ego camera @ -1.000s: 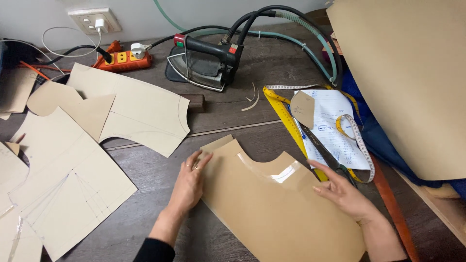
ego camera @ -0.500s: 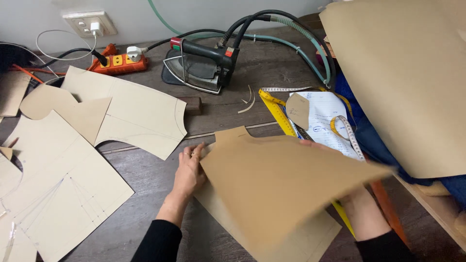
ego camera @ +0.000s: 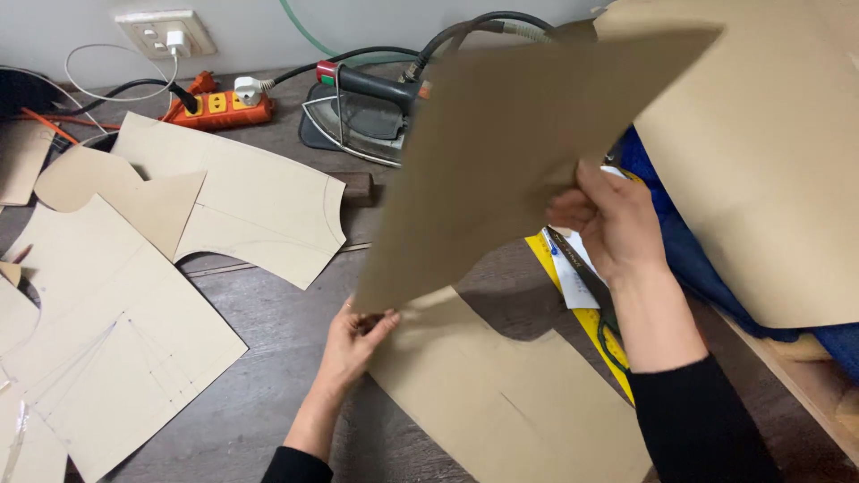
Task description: The person aligns two brown paper pattern pieces on a worktable and secures them with clear tape. They then place a smaller pattern piece over the neckline area and tape it in place, adjusting the edges to ensure alignment.
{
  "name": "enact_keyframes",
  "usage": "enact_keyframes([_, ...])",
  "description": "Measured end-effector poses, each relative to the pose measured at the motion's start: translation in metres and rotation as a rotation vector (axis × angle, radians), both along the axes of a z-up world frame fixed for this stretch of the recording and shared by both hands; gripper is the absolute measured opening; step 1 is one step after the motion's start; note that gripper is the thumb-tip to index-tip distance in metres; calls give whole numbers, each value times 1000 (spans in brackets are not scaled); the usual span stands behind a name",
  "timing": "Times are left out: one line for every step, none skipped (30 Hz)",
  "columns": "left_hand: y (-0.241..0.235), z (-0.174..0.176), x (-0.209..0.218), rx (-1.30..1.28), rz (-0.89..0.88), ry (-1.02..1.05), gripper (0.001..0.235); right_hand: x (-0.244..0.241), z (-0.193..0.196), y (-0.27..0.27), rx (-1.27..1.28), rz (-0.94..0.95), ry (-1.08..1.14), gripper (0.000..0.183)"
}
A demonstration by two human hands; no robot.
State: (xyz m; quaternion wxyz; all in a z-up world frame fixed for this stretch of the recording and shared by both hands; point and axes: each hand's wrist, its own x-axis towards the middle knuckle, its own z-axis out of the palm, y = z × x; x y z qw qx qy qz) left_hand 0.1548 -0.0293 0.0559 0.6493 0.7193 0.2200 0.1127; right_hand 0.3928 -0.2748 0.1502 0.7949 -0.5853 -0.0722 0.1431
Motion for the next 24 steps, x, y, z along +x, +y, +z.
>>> enact_keyframes([4, -12, 4, -1, 3, 1, 15, 2, 3, 7, -1, 3, 1, 21])
enact_keyframes([9, -24, 8, -29, 22, 49, 24, 5, 5, 15, -22, 5, 28, 20])
enact_keyframes([14, -36, 12, -58, 40, 97, 35, 7, 7, 22, -44, 7, 54, 20])
enact_keyframes([16, -28, 14, -59, 40, 99, 35, 10, 6, 29, -45, 7, 56, 20])
enact_keyframes([18, -21, 17, -69, 103, 82, 43, 12, 5, 37, -61, 25, 67, 21])
enact_keyframes([20, -14, 19, -78, 165, 65, 52, 14, 5, 44, -77, 43, 76, 23])
enact_keyframes([22, -12, 22, -79, 164, 65, 52, 19, 0, 51, -77, 43, 77, 23])
enact_keyframes([25, -11, 23, -112, 146, 45, 50, 24, -4, 57, -74, 53, 70, 24])
enact_keyframes([27, -10, 25, -146, 127, 25, 49, 28, -9, 63, -72, 63, 63, 24])
enact_keyframes([31, -25, 26, -145, 130, 27, 49, 32, -11, 69, -71, 65, 65, 24])
enact_keyframes([36, -39, 28, -186, 143, 33, 37, 37, -13, 74, -47, 74, 52, 22])
enact_keyframes([40, -54, 30, -226, 155, 38, 25, 42, -15, 78, -24, 82, 38, 21])
enact_keyframes([47, -57, 31, -225, 156, 39, 25, 44, -15, 84, -23, 83, 39, 21])
enact_keyframes([51, -60, 33, -243, 148, 44, 24, 46, -15, 87, -25, 103, 16, 19])
enact_keyframes([56, -64, 35, -260, 140, 48, 25, 47, -15, 91, -26, 123, -7, 18])
enact_keyframes([57, -49, 36, -262, 141, 50, 25, 47, -13, 94, -28, 123, -6, 18])
enact_keyframes([59, -35, 37, -304, 130, 61, 33, 46, -11, 97, -32, 133, -12, 19])
enact_keyframes([62, -20, 37, -344, 121, 73, 42, 44, -9, 101, -35, 145, -17, 19])
enact_keyframes([63, -3, 39, -344, 123, 75, 42, 44, -11, 105, -35, 147, -14, 19])
enact_keyframes([62, 12, 43, -227, 78, 91, 38, 45, -13, 108, -38, 155, -15, 20])
enact_keyframes([61, 28, 46, -111, 33, 107, 33, 46, -15, 111, -42, 164, -15, 20])
enact_keyframes([63, 18, 48, -113, 33, 109, 33, 46, -19, 114, -44, 164, -13, 20])
enact_keyframes([66, 8, 49, -46, 28, 125, 22, 46, -23, 116, -26, 177, -30, 19])
enact_keyframes([69, -2, 50, 22, 25, 142, 14, 46, -27, 120, -7, 191, -47, 18])
